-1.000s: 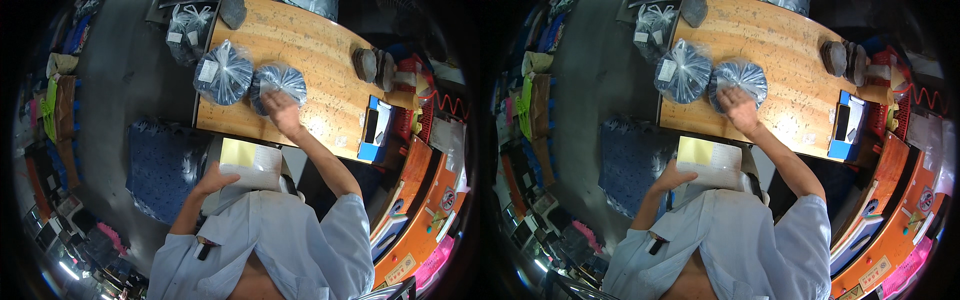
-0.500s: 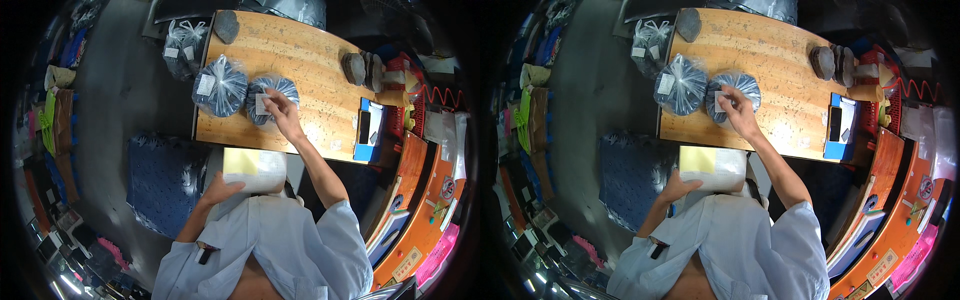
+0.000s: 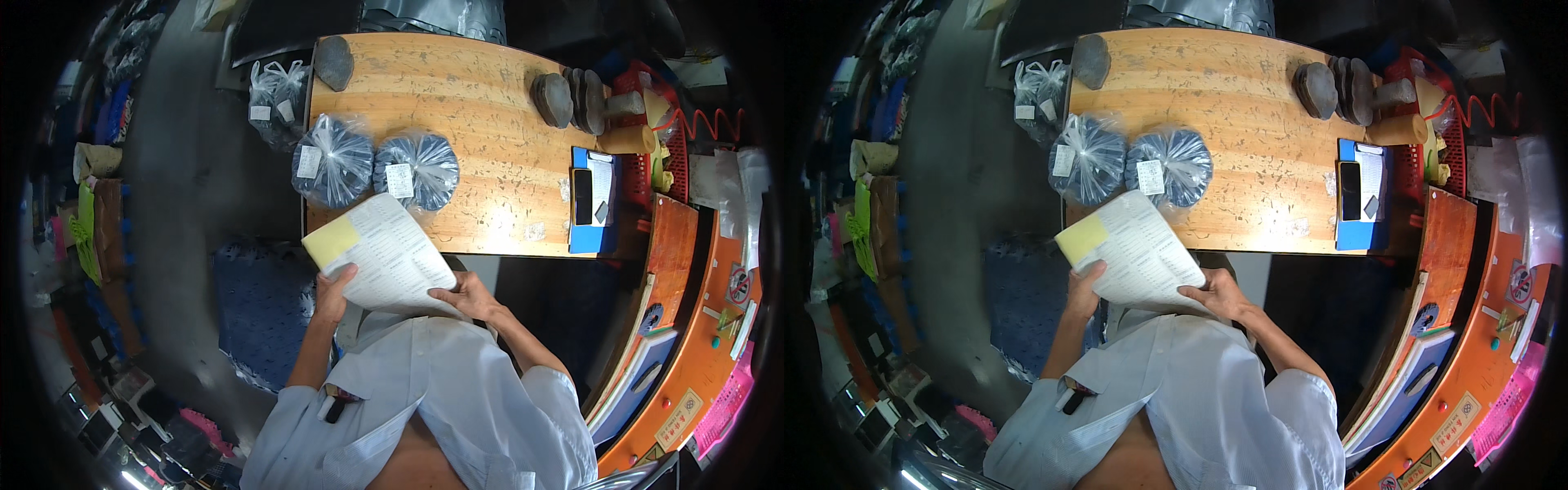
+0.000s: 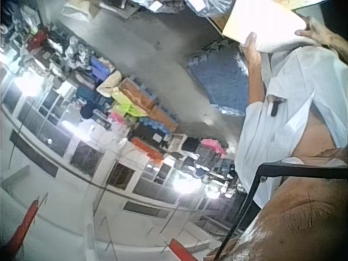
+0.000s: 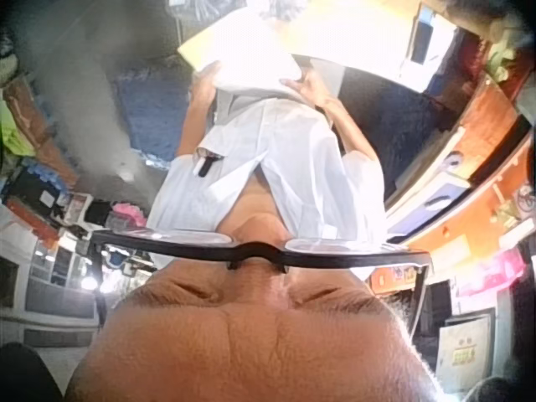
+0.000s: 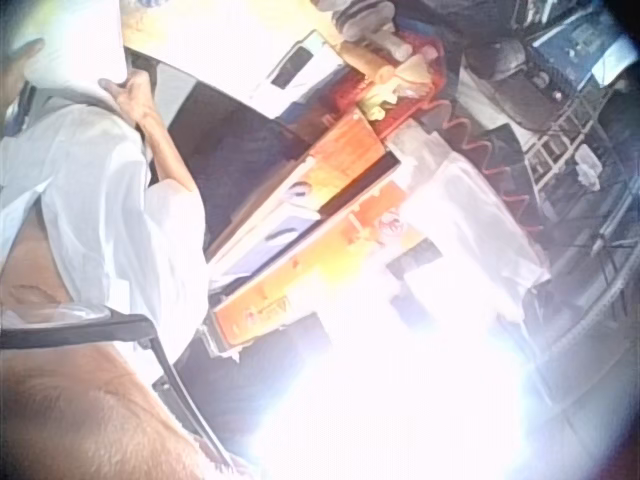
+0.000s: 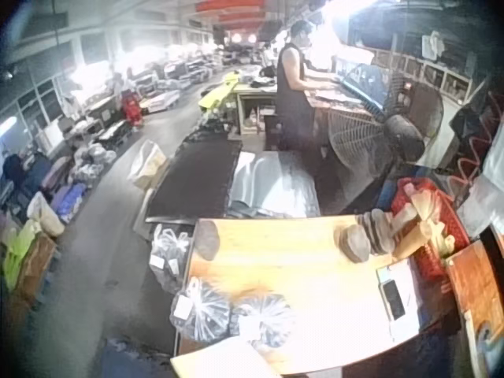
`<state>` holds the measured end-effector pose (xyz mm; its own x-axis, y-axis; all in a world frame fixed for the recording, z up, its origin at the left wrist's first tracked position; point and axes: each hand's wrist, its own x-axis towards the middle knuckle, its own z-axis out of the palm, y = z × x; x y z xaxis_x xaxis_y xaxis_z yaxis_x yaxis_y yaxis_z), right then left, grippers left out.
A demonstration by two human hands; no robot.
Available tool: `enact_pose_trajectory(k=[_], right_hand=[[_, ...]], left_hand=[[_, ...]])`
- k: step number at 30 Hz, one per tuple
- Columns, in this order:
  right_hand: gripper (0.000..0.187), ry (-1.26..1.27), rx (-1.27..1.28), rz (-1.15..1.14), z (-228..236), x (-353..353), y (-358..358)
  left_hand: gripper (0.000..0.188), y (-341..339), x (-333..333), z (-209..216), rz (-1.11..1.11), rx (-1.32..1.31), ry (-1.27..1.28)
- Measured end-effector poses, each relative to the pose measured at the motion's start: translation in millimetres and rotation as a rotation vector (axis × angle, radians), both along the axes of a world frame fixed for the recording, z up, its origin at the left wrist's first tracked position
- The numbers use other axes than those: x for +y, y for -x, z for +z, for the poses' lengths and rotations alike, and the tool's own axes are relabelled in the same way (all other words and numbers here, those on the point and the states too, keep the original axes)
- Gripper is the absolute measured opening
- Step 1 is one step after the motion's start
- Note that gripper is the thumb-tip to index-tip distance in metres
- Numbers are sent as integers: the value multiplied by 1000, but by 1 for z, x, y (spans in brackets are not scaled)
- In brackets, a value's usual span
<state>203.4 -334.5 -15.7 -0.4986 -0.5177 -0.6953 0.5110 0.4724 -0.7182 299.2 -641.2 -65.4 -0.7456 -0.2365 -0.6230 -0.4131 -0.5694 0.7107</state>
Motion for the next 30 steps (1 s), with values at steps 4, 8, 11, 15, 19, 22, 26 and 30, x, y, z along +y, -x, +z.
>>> enact_pose_trajectory(k=[4,8,11,15,19,22,26,30], right_hand=[[15,-4,757,36,53,67,48],[19,-522,1377,28,135,176,121],[33,-901,1779,-64,182,258,175],[40,-1320,1730,-112,179,368,242],[46,-1446,1693,72,91,498,288],[52,-1660,1294,418,22,591,322],[49,-1571,1008,213,-34,644,363],[50,-1513,752,175,-44,633,400]], left_hand=[[33,4,14,-16,-120,-109,-38],[37,30,56,-18,-346,-141,173],[37,53,92,-10,-494,-50,237],[32,70,127,-1,-553,-1,294],[35,68,137,4,-509,-50,367],[32,55,140,4,-398,-142,410],[25,34,143,2,-298,-101,392],[23,35,118,4,-175,-38,815]])
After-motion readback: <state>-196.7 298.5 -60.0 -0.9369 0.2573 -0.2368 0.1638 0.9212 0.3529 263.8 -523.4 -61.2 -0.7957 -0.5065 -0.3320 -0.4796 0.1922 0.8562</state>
